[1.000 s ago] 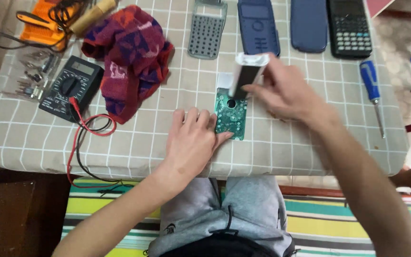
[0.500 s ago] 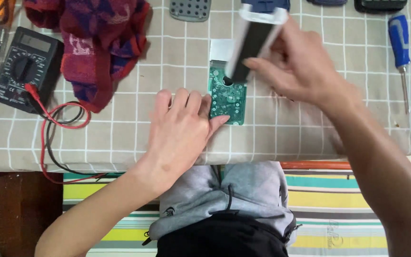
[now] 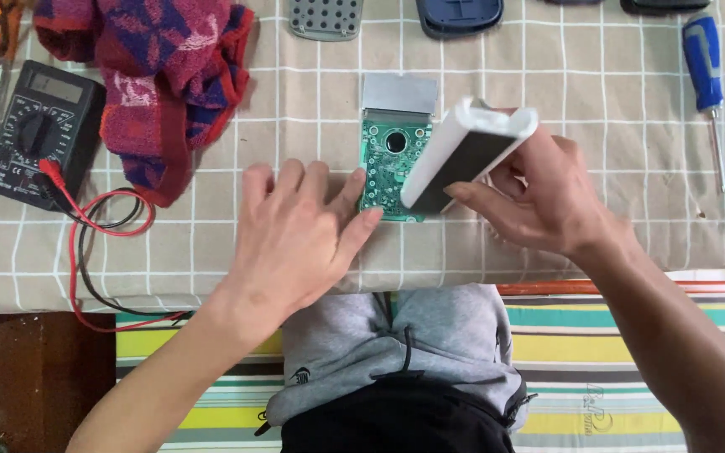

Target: Cleaning the contact points of a calculator's keypad membrane and circuit board using a cleaning block and a small scraping tool.

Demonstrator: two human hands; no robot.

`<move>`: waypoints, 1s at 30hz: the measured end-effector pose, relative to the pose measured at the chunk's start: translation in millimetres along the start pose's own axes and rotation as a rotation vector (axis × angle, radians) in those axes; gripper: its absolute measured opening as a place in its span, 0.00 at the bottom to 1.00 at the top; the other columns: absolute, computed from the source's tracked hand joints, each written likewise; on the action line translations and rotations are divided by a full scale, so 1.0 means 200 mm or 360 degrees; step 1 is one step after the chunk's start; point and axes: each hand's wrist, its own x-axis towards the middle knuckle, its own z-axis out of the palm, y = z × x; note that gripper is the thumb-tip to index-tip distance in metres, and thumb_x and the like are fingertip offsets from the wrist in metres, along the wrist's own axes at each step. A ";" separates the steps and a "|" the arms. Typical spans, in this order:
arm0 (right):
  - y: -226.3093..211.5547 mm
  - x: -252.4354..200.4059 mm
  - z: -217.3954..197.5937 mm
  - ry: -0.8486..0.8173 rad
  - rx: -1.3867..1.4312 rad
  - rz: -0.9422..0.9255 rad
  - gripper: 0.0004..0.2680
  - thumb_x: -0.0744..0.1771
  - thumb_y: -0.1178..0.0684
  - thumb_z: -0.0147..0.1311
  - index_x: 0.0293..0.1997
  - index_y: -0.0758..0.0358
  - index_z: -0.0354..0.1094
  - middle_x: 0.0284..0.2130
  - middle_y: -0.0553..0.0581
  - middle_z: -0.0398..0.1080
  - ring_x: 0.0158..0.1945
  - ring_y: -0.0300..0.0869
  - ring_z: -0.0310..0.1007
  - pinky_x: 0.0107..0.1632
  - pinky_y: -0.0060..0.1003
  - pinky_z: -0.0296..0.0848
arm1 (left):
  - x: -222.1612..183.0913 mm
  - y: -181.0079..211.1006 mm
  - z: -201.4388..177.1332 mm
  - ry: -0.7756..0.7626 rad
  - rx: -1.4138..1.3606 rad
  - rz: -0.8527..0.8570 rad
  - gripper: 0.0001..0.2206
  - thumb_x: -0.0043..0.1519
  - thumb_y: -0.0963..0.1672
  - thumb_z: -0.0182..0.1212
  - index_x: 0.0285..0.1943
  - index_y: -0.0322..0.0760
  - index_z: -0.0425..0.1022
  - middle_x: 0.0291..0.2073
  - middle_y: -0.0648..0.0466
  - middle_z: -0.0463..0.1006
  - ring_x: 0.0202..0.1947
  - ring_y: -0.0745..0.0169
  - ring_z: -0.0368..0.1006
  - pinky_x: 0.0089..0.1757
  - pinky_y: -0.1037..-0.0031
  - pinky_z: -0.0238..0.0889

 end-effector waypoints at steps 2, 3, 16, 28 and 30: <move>-0.02 -0.03 0.01 0.0026 0.0039 0.0068 0.17 0.68 0.39 0.55 0.46 0.65 0.58 0.17 0.44 0.50 0.19 0.33 0.48 0.23 0.31 0.49 | -0.01 -0.03 -0.02 0.0036 -0.0113 -0.0032 0.29 0.68 0.60 0.33 0.64 0.50 0.76 0.33 0.51 0.71 0.35 0.50 0.66 0.41 0.56 0.51; -0.03 -0.03 0.01 0.0049 0.0079 0.0130 0.17 0.67 0.35 0.51 0.40 0.61 0.56 0.16 0.42 0.48 0.19 0.32 0.46 0.23 0.31 0.46 | -0.01 -0.05 -0.03 0.0074 -0.0223 -0.0070 0.36 0.66 0.63 0.22 0.67 0.51 0.72 0.32 0.51 0.68 0.33 0.50 0.64 0.42 0.56 0.49; -0.13 0.00 0.11 0.0354 0.0179 0.0194 0.19 0.69 0.51 0.58 0.55 0.78 0.52 0.41 0.69 0.74 0.39 0.53 0.82 0.34 0.42 0.85 | -0.16 0.04 -0.02 0.0280 -0.0067 0.0091 0.33 0.68 0.62 0.29 0.63 0.51 0.78 0.32 0.54 0.68 0.33 0.55 0.63 0.42 0.60 0.47; -0.10 -0.03 0.13 0.0386 -0.0383 -0.0383 0.23 0.72 0.44 0.54 0.59 0.86 0.57 0.28 0.59 0.66 0.23 0.41 0.62 0.21 0.37 0.61 | -0.13 0.03 0.03 0.0105 -0.0012 0.0063 0.26 0.68 0.62 0.44 0.61 0.53 0.78 0.35 0.52 0.70 0.37 0.51 0.65 0.41 0.58 0.51; -0.12 -0.02 0.20 0.0171 -0.0163 -0.0024 0.23 0.70 0.47 0.56 0.57 0.87 0.55 0.33 0.70 0.76 0.27 0.51 0.79 0.20 0.41 0.74 | -0.13 0.04 0.04 0.0087 -0.0001 0.0060 0.27 0.67 0.63 0.44 0.61 0.54 0.79 0.37 0.52 0.71 0.38 0.51 0.67 0.41 0.57 0.52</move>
